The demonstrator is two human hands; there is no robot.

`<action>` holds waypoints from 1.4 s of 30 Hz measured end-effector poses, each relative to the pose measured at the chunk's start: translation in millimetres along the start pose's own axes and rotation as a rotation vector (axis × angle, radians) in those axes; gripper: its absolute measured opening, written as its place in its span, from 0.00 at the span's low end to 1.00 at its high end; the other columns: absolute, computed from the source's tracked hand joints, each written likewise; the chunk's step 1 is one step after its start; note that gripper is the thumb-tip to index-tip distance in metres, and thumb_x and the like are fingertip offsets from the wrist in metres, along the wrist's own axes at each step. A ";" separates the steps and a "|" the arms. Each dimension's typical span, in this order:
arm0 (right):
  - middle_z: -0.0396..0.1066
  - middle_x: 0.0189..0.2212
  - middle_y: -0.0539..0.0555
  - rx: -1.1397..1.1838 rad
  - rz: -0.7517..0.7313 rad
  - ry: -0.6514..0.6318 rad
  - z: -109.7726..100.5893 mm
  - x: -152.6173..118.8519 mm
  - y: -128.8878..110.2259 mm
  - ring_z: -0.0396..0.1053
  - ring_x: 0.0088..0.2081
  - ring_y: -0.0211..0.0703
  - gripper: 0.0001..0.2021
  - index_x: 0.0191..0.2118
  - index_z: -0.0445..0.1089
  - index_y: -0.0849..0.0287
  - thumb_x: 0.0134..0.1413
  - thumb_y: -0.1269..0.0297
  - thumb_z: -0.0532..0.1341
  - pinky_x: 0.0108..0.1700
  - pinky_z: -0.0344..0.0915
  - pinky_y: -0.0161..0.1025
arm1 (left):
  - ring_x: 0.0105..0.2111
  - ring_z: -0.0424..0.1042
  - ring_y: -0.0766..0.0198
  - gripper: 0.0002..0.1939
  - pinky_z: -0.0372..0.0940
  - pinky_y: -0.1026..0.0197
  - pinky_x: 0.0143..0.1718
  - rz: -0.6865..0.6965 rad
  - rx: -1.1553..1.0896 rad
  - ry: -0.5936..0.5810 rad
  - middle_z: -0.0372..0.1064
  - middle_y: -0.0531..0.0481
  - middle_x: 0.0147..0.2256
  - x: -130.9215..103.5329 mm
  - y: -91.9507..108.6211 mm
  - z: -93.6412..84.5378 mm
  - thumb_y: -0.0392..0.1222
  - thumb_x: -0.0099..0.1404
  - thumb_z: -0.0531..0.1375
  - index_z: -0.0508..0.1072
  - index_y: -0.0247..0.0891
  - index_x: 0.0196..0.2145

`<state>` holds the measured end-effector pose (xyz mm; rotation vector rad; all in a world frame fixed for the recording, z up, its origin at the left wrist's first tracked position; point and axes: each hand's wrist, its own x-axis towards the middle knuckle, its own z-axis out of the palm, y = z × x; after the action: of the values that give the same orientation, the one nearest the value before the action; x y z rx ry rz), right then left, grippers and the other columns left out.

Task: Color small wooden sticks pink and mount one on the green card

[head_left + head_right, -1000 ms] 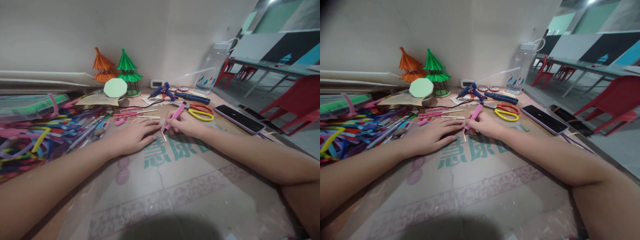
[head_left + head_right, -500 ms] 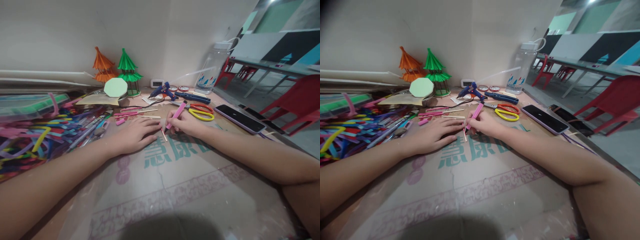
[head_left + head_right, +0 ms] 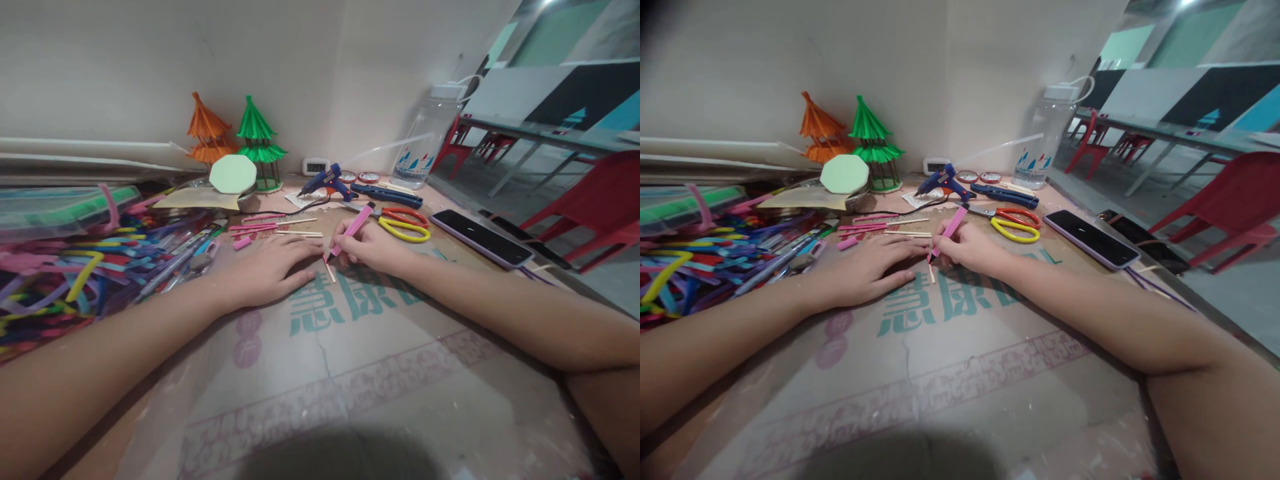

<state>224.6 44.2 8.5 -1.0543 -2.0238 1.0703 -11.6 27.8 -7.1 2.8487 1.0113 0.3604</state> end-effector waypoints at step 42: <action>0.68 0.20 0.47 0.048 -0.049 0.028 3.4 -0.1 3.5 0.64 0.20 0.35 0.05 0.31 0.66 0.59 0.58 0.66 0.57 0.23 0.58 0.32 | 0.58 0.70 0.56 0.16 0.64 0.49 0.61 0.026 -0.104 0.123 0.72 0.48 0.58 10.0 -7.1 5.3 0.38 0.74 0.52 0.75 0.42 0.54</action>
<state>223.3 44.1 3.8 -0.9853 -1.9817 1.0680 -7.0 39.6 -11.5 2.7780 0.9457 0.5792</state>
